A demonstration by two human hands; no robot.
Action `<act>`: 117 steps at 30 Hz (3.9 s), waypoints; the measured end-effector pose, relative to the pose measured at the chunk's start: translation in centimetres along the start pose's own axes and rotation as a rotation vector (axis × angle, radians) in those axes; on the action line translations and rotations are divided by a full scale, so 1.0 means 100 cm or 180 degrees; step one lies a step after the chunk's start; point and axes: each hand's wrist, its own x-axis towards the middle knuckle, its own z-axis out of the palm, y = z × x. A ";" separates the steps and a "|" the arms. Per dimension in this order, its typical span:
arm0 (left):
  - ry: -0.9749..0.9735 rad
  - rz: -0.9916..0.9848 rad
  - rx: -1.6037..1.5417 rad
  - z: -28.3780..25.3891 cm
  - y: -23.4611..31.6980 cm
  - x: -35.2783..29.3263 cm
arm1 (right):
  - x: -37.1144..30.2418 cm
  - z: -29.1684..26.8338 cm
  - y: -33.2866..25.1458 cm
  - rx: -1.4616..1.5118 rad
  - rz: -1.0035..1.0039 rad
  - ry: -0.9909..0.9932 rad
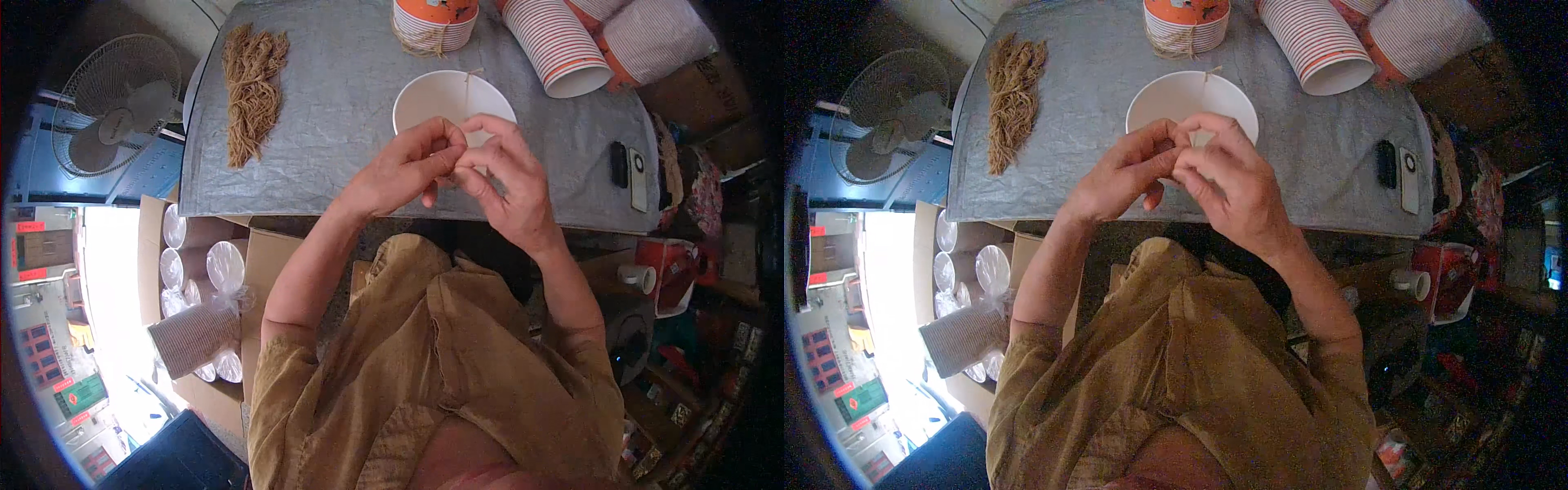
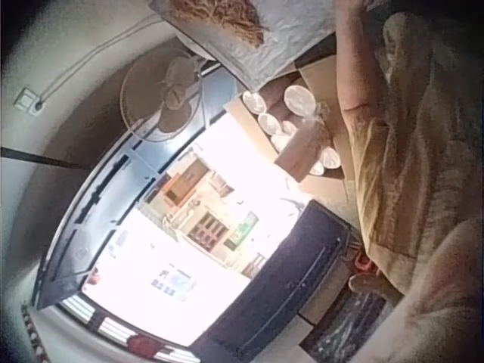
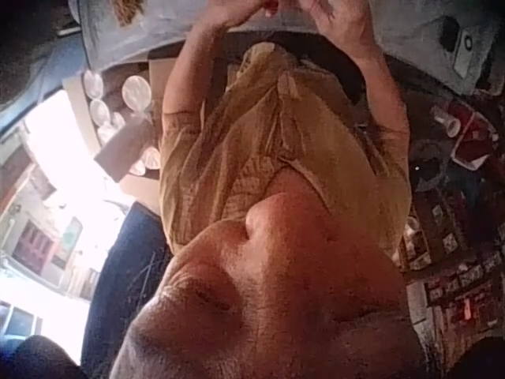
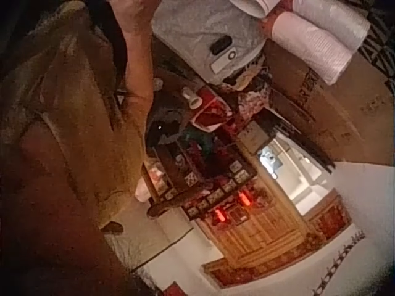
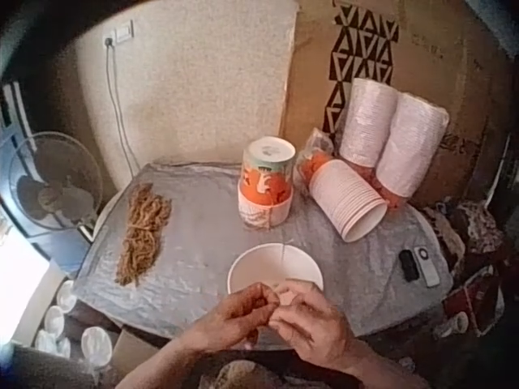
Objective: Thread twine through pre-punched holes in paper buckets and tie knots to create handles.
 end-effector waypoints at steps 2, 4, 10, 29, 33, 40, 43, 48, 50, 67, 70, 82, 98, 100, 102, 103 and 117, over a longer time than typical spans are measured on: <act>0.0009 -0.0033 -0.0194 0.005 0.005 -0.002 | 0.001 -0.004 0.010 0.0140 0.0067 0.0038; 0.0013 -0.0073 -0.0382 0.007 0.004 -0.003 | 0.004 -0.010 0.012 0.0634 0.0562 -0.0326; 0.0630 0.0117 0.0130 0.005 -0.006 -0.003 | 0.008 -0.017 0.024 0.1278 0.1304 -0.0848; -0.0077 -0.0074 0.0336 -0.016 -0.008 -0.006 | 0.012 -0.018 0.019 0.0257 0.1177 -0.0671; -0.0096 0.0001 0.0308 -0.017 -0.006 -0.005 | 0.012 -0.018 0.019 0.0455 0.1374 -0.0680; -0.0054 0.0010 0.0466 -0.018 -0.002 0.002 | 0.011 -0.019 0.024 0.0632 0.1213 -0.0602; 0.0025 0.0077 0.0599 -0.022 -0.001 0.005 | 0.011 -0.021 0.022 0.0480 0.1123 -0.0659; -0.0002 0.0044 0.0684 -0.027 -0.002 0.010 | 0.013 -0.021 0.016 0.0178 0.1306 -0.0636; 0.0010 0.0084 0.0714 -0.027 0.000 0.010 | 0.011 -0.017 0.020 0.0194 0.1164 -0.0435; 0.0635 0.0723 0.0876 -0.015 -0.021 0.002 | 0.022 -0.009 0.031 0.1479 0.2059 -0.0401; 0.0802 0.1068 0.1005 -0.013 -0.028 0.004 | 0.022 -0.007 0.034 0.1950 0.2451 -0.0410; 0.1441 0.1803 0.1278 0.000 -0.038 0.006 | 0.021 -0.003 0.031 0.2334 0.2847 -0.0450; 0.1647 0.1941 0.1410 0.010 -0.040 0.007 | 0.017 0.003 0.039 0.2532 0.3061 -0.0387; 0.1759 0.1887 0.1270 0.011 -0.040 0.007 | 0.016 0.001 0.040 0.2528 0.3047 -0.0412; 0.1719 0.1988 0.1698 0.009 -0.039 0.006 | 0.016 0.000 0.041 0.2524 0.3032 -0.0439; 0.1719 0.1984 0.1698 0.009 -0.039 0.006 | 0.016 0.000 0.041 0.2563 0.3046 -0.0445; 0.0923 0.0710 -0.0357 -0.007 -0.026 0.006 | 0.008 -0.006 0.050 0.1849 0.1855 0.0179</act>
